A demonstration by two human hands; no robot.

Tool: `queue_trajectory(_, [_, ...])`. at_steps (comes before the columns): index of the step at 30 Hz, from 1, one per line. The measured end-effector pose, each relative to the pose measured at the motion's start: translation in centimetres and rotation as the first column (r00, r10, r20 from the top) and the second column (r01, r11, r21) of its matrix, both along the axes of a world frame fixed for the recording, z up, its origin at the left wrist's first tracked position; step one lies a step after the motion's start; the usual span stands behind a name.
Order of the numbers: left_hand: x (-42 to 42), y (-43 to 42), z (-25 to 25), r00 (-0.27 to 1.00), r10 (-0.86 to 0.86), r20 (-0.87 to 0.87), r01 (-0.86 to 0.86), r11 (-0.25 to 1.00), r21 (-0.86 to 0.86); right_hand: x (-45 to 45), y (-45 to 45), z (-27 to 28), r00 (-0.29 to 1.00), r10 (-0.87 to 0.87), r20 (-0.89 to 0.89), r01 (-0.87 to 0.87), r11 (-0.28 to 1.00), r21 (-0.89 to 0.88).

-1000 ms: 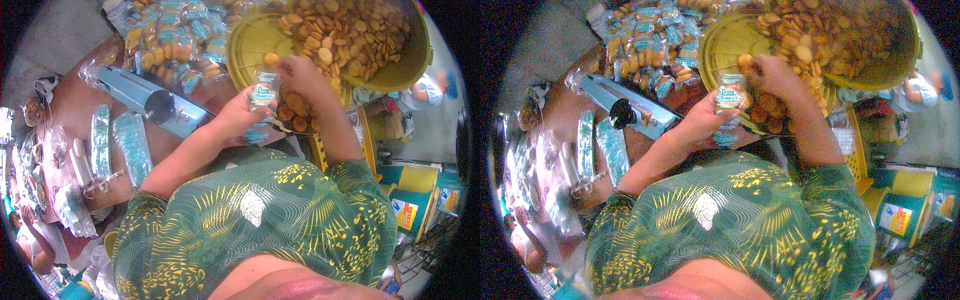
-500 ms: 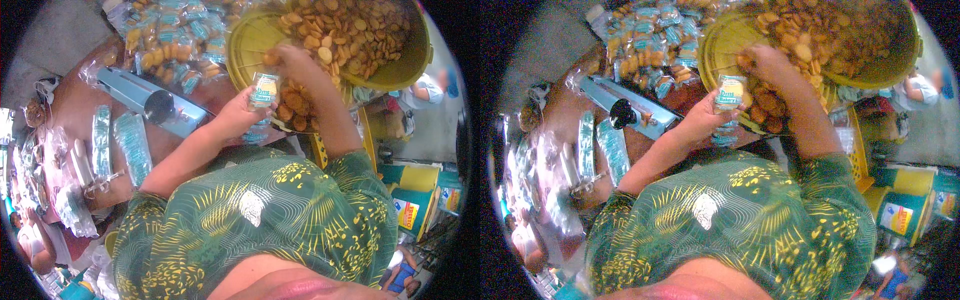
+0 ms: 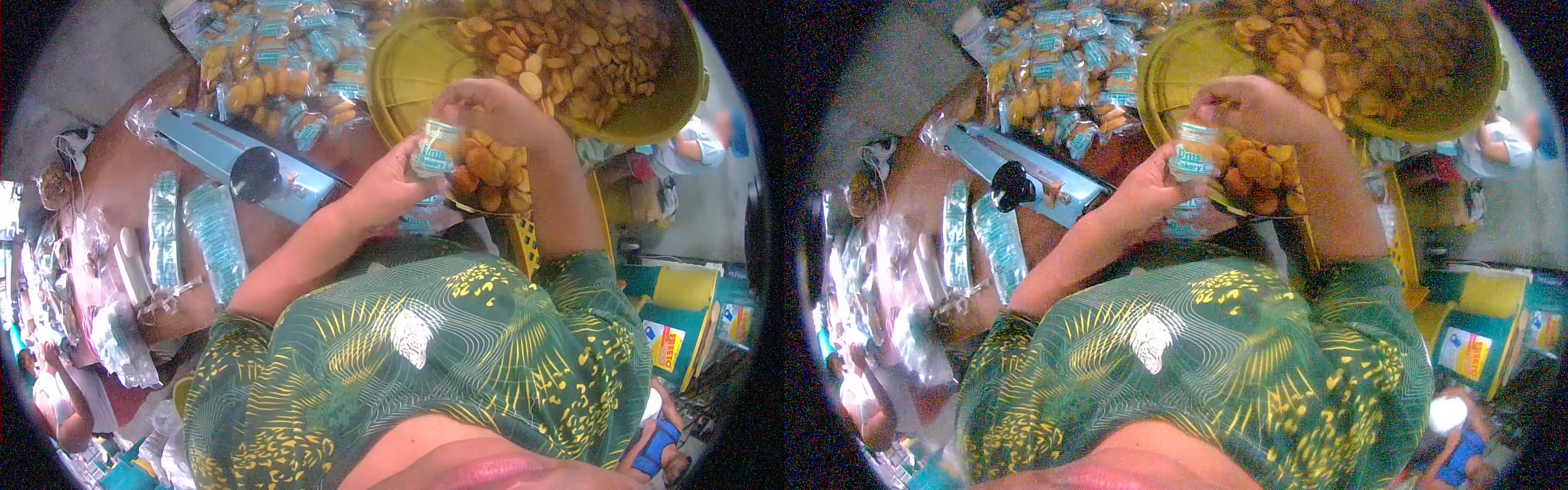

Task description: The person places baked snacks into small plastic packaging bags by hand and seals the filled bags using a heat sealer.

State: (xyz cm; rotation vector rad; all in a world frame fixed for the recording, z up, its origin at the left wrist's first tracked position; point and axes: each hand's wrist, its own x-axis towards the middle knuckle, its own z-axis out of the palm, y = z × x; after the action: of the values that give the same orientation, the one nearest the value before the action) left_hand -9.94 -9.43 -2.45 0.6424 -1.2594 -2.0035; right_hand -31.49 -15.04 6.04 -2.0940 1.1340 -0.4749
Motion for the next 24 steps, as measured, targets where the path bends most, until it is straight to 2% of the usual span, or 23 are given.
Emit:
queue_trajectory(2, [0.2,-0.1,0.2,1.000,-0.008,-0.014,0.008,1.000,0.018,-1.3,-0.7,-1.0,0.986,-0.157,-0.060,0.148,0.980,-0.133])
queue_trajectory(5, [0.4,-0.4,0.1,0.998,-0.024,-0.050,0.026,0.999,0.039,-4.0,-0.6,-2.9,0.878,-0.156,-0.452,-0.020,0.932,-0.361])
queue_trajectory(8, [0.3,-0.5,-0.1,0.999,-0.011,-0.037,0.013,0.999,0.039,-3.7,0.4,-3.3,0.791,-0.223,-0.570,0.185,0.975,-0.125])
queue_trajectory(11, [0.3,-0.5,-0.3,1.000,-0.015,-0.025,0.016,0.999,0.040,-4.2,-0.1,-3.0,0.835,-0.326,-0.443,0.282,0.945,-0.162])
queue_trajectory(14, [0.3,-0.6,-0.4,1.000,-0.015,-0.015,0.015,0.999,0.033,-3.2,0.0,-1.4,0.855,-0.319,-0.409,0.262,0.946,-0.190])
queue_trajectory(16, [0.2,-0.5,-1.0,1.000,0.012,0.001,-0.012,1.000,-0.008,-2.3,-0.6,-2.1,0.828,-0.426,-0.365,0.282,0.878,-0.386])
queue_trajectory(17, [0.2,-0.6,-1.0,1.000,0.004,-0.014,-0.004,1.000,0.026,-2.2,-1.0,-2.8,0.813,-0.475,-0.336,0.289,0.831,-0.476])
queue_trajectory(19, [0.2,-0.7,-1.2,0.999,-0.014,-0.045,0.019,0.995,0.097,-2.8,-1.4,-4.9,0.871,-0.328,-0.367,0.136,0.877,-0.461])
queue_trajectory(20, [0.2,-0.7,-1.3,0.999,-0.021,-0.044,0.024,0.997,0.078,-2.7,-1.3,-4.9,0.890,-0.252,-0.380,0.059,0.890,-0.453])
queue_trajectory(23, [0.1,-0.9,-1.1,0.999,-0.026,-0.038,0.027,0.999,0.028,-2.1,-0.6,-4.4,0.847,-0.438,-0.301,0.340,0.882,-0.326])
queue_trajectory(24, [0.1,-0.8,-0.9,0.999,-0.023,-0.034,0.023,0.999,0.025,-1.9,-0.7,-4.5,0.836,-0.465,-0.292,0.346,0.859,-0.378])
